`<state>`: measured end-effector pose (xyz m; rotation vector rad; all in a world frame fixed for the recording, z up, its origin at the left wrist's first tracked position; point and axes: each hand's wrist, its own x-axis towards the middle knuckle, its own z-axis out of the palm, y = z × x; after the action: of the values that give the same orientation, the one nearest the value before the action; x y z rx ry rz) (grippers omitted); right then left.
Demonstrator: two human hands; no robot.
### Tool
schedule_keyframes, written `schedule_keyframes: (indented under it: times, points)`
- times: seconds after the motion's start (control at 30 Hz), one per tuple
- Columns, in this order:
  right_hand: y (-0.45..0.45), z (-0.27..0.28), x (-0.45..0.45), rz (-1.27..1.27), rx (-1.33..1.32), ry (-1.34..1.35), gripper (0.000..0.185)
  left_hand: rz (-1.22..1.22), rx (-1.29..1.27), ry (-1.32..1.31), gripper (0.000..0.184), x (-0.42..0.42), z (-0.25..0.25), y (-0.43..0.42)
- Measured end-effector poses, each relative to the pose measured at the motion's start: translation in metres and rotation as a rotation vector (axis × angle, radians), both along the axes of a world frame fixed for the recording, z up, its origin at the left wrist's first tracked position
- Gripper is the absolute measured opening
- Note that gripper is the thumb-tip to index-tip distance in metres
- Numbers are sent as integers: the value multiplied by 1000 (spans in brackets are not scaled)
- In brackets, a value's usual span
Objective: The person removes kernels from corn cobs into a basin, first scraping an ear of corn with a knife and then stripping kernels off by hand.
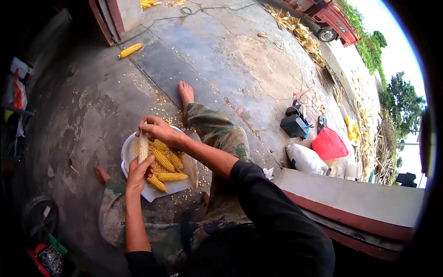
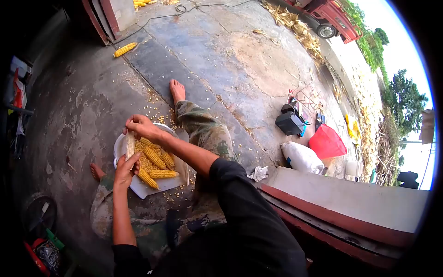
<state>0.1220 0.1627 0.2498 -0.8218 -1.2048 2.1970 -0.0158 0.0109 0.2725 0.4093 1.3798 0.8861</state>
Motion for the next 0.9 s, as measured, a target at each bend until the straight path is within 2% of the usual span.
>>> schedule_keyframes:
  times: [0.03,0.1,0.23,0.3,0.37,0.4,0.43,0.47,0.53,0.57,0.63,0.7,0.77,0.83,0.87,0.9]
  points:
    - [5,9,5,35,-72,22,22,-1,-6,-70,25,3,4,5]
    - [9,21,11,85,-75,-8,25,2,51,-3,26,-1,4,6]
    - [11,19,26,225,272,-153,34,-72,162,439,27,-19,-11,7]
    - [7,16,30,255,466,-258,32,-107,175,490,29,-23,-23,5]
    - [7,19,37,329,497,-314,34,-145,179,544,31,-27,-31,2]
    - [5,23,41,406,521,-373,36,-193,158,552,38,-27,-27,1]
    - [3,27,44,401,520,-378,36,-241,137,558,46,-24,-24,1]
    - [1,31,48,370,535,-381,36,-248,143,552,46,-21,-25,1]
    - [-2,48,57,295,609,-422,39,-122,261,435,61,-21,-28,1]
    - [2,46,62,293,612,-424,39,-123,265,434,61,-24,-31,1]
    - [17,43,72,27,909,-315,38,-36,223,522,69,-36,-45,1]
    - [32,75,106,49,741,-361,36,15,186,532,64,-41,-54,6]
    - [35,122,157,5,343,-490,42,74,175,538,62,-37,-43,6]
    - [48,150,235,-102,259,-564,38,114,226,487,58,-37,-41,7]
    - [56,166,292,-200,299,-669,37,159,249,480,55,-37,-41,8]
    - [69,187,362,-399,371,-812,37,207,251,453,51,-40,-47,10]
